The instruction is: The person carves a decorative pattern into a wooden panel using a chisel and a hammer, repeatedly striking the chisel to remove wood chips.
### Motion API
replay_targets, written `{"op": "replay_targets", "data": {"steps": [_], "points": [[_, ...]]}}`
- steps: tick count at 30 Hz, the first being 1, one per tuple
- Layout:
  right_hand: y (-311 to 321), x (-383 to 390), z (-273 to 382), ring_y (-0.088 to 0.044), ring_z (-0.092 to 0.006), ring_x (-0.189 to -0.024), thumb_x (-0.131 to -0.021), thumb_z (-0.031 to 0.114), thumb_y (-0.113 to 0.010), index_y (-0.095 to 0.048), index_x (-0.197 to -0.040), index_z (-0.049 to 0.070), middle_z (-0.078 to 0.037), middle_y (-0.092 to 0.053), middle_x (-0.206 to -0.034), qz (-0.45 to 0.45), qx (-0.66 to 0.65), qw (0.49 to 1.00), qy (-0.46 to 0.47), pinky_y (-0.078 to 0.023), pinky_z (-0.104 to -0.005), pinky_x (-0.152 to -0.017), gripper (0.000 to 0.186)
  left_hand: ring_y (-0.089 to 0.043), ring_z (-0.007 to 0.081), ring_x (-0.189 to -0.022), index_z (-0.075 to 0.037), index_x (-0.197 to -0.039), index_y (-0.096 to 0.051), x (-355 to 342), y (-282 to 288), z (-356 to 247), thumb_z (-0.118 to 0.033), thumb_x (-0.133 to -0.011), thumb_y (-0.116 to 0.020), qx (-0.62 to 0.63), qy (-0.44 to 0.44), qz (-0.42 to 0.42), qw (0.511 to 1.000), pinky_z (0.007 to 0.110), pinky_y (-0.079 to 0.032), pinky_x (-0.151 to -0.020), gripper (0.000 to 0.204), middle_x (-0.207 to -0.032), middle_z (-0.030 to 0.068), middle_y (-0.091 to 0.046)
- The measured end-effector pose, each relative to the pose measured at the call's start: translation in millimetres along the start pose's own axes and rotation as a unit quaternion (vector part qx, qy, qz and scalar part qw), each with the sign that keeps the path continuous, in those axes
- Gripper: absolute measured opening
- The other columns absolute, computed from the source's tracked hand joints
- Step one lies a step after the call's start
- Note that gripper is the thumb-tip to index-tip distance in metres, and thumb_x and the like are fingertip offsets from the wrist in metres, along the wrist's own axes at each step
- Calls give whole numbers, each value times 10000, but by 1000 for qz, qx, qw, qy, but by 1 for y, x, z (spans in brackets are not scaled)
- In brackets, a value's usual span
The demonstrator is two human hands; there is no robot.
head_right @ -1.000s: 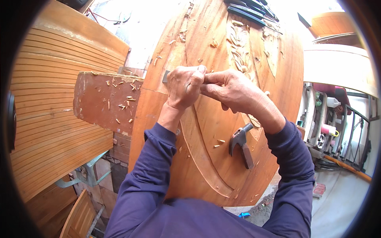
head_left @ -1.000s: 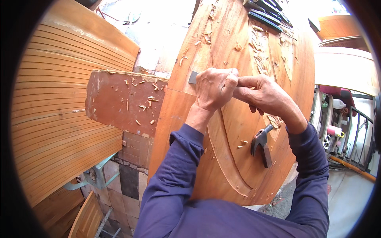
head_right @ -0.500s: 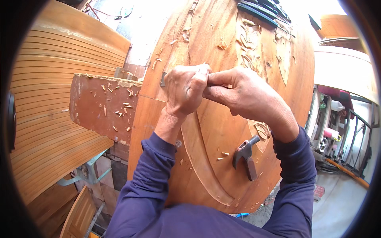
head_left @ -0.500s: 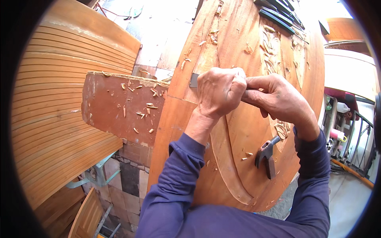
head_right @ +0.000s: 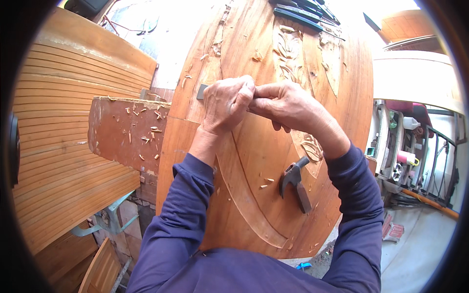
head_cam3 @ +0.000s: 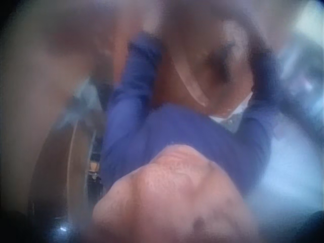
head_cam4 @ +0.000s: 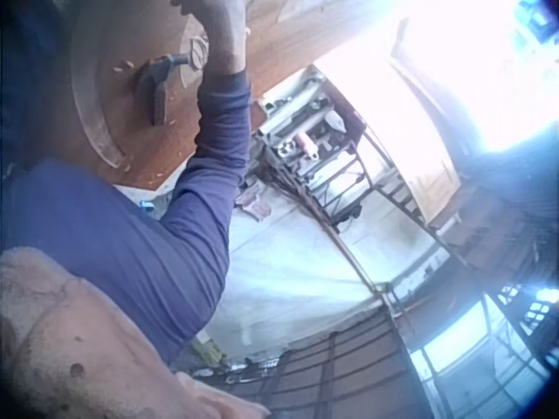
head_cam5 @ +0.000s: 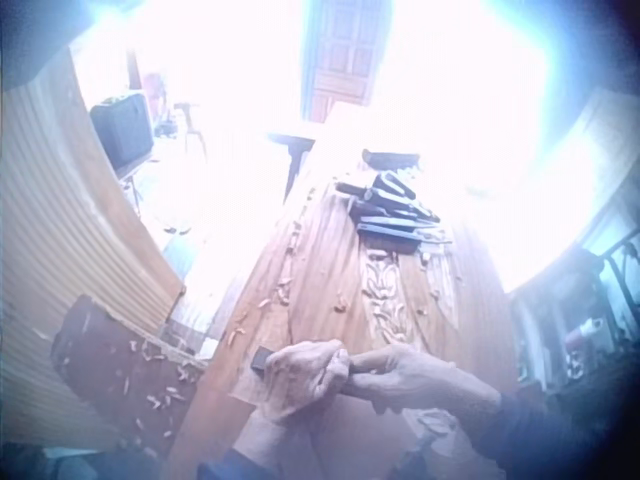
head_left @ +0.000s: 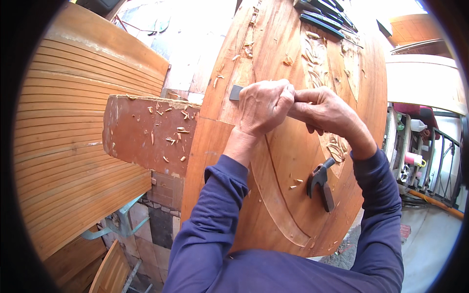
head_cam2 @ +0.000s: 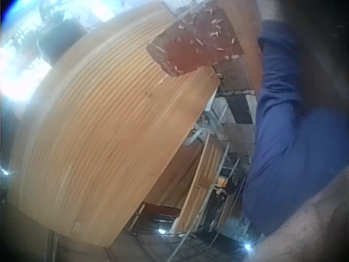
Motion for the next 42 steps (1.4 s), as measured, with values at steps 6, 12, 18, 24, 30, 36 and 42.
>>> {"op": "replay_targets", "data": {"steps": [6, 12, 18, 24, 30, 36, 42], "points": [[-5, -7, 23, -621, -72, -533, -1048, 361, -707, -796, -1114, 67, 16, -629, -671, -5, 36, 999, -23, -475, -240, -451, 314, -697, 406, -707, -123, -784, -665, -5, 8, 7, -354, -1020, -490, -6, 25, 16, 1000, 526, -532, -676, 373, -738, 165, -692], [-6, -9, 17, -663, -107, -598, -1037, 284, -736, -805, -1156, 62, -10, -671, -705, -11, 2, 1000, 2, -517, -277, -534, 262, -684, 377, -658, -100, -759, -678, -10, 3, 15, -332, -963, -528, -8, -39, -66, 997, 489, -520, -647, 344, -697, 152, -678], [-26, 15, -11, -677, -139, -744, -1042, 173, -743, -763, -1313, 48, -62, -702, -875, -74, 6, 977, 202, -541, -301, -657, 300, -729, 306, -749, -87, -775, -720, 3, 22, -6, -238, -880, -647, -86, -201, -171, 961, 449, -578, -760, 197, -763, 101, -716], [-45, 74, -59, -603, -57, -581, -1111, 205, -643, -608, -1533, 26, 16, -640, -729, -292, -229, 928, 29, -465, -208, -491, 459, -512, 336, -1415, -145, -1350, -628, 9, 30, 11, -319, -913, -809, -289, -31, -162, 943, 496, -413, -1244, 504, -1396, 122, -612], [-109, 144, -93, -656, -87, -630, -1106, 202, -655, -578, -1553, 17, -23, -712, -910, -267, -362, 893, 12, -492, -217, -501, 490, -251, 475, -1625, -158, -1727, -290, 28, 101, 87, -640, -922, -766, -244, 167, -53, 954, 527, -326, -1311, 1052, -1788, 280, -136], [-172, 189, -89, -678, -110, -715, -1093, 169, -679, -558, -1573, 27, -56, -742, -1021, -337, -465, 818, 31, -523, -237, -535, 515, -557, 422, -1456, -196, -1566, -600, 43, 85, 70, -557, -1093, -547, -248, 73, 20, 966, 485, -553, -1141, 597, -1621, 210, -530], [-222, 228, -96, -652, -91, -723, -1083, 142, -684, -570, -1566, 28, -39, -712, -963, -319, -395, 861, -26, -516, -227, -570, 510, -534, 440, -1471, -76, -1592, -536, 46, 100, 73, -534, -1127, -497, -271, 165, -58, 947, 535, -484, -1211, 655, -1591, 256, -541]]}}
Point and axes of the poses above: each hand's wrist, its own x-axis away from the middle knuckle, its own y-axis out of the back of the hand, z = x × y, the point moved 2 cm from there along -x, towards the middle knuckle
